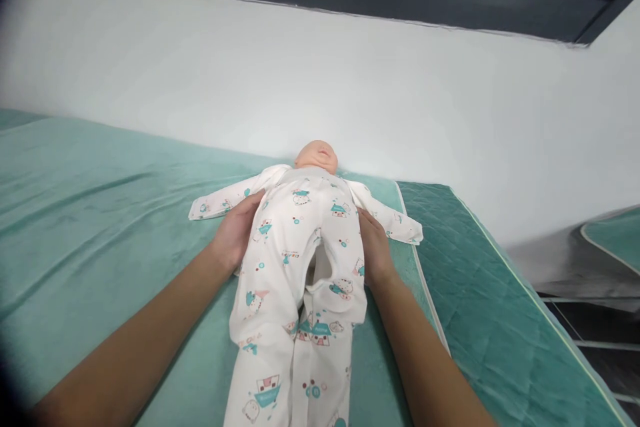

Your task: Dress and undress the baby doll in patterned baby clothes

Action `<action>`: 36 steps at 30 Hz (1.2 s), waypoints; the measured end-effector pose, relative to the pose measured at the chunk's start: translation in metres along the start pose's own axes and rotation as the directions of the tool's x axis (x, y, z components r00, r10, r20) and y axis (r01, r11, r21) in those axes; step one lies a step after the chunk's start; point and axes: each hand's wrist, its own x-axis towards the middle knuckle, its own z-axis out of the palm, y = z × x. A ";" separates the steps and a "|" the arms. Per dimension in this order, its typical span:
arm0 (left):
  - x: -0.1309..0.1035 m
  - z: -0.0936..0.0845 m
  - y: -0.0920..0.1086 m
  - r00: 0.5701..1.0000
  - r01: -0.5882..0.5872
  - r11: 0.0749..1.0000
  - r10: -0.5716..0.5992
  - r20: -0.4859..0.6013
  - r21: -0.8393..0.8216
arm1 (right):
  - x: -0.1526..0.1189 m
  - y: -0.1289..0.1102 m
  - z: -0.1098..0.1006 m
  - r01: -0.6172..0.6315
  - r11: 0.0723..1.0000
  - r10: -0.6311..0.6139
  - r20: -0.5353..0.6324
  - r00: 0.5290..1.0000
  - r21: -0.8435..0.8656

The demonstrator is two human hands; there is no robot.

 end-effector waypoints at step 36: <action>0.053 -0.011 0.042 0.879 -0.411 0.252 0.364 0.308 0.876 | 0.030 0.010 0.009 0.065 0.988 -0.068 -0.012 0.998 -0.137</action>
